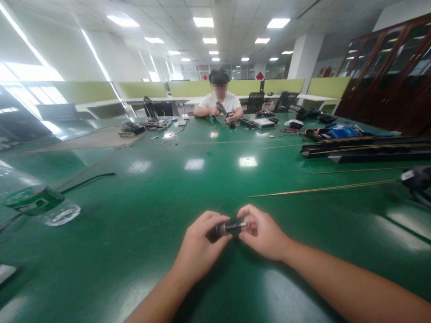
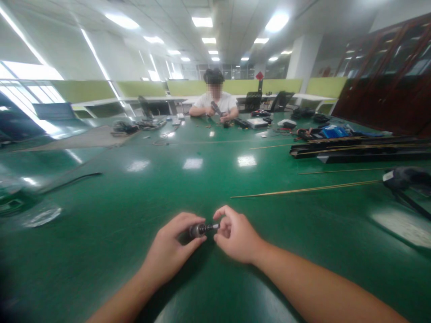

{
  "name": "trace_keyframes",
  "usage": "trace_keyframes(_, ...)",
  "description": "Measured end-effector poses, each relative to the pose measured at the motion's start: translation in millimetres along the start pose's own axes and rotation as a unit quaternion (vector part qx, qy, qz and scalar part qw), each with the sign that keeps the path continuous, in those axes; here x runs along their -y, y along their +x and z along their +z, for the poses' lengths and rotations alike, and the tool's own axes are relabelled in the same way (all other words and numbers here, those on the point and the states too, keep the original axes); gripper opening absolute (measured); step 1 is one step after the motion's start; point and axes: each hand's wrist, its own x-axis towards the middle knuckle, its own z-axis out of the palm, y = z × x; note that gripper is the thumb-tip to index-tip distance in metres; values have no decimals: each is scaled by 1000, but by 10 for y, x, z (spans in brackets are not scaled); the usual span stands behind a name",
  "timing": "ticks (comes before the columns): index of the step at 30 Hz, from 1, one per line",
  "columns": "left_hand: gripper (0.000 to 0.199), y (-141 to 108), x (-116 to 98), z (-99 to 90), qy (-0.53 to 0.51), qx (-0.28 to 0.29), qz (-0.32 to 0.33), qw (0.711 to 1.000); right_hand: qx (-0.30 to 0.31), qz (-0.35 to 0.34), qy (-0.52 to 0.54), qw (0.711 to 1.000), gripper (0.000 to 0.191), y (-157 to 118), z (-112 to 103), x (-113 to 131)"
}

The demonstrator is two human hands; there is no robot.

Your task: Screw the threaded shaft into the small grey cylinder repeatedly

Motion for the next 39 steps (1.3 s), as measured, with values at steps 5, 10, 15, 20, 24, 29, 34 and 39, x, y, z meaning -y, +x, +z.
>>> trace_keyframes(5, 27, -17, 12, 11, 9, 6, 2, 1000, 4, -6, -9, 1000, 37, -2, 2, 9)
trace_keyframes(10, 29, -36, 25, 31, 20, 12, -5, 1000, 17, -15, -43, 999, 36, 0, 2, -19)
trace_keyframes(15, 36, -34, 24, 31, 21, 7, -36, 999, 25, -6, -52, 998, 35, -1, 5, -14)
trace_keyframes(20, 24, -26, -14, 16, 4, 25, -49, 998, 19, -6, -50, 999, 36, 1, 9, -20)
trace_keyframes(24, 22, -27, -29, 20, -1, 33, -44, 998, 16, -19, -43, 999, 34, 0, 14, -26)
trace_keyframes(29, 21, -21, -36, 24, -8, 40, -48, 998, 15, -19, -40, 999, 33, -4, 11, 1)
trace_keyframes(34, 23, -22, -43, 16, -4, 41, -49, 998, 20, -22, -44, 999, 26, -2, 9, 6)
trace_keyframes(39, 24, -30, -16, 26, 5, 39, -46, 998, 26, -15, -28, 999, 23, 8, 9, 7)
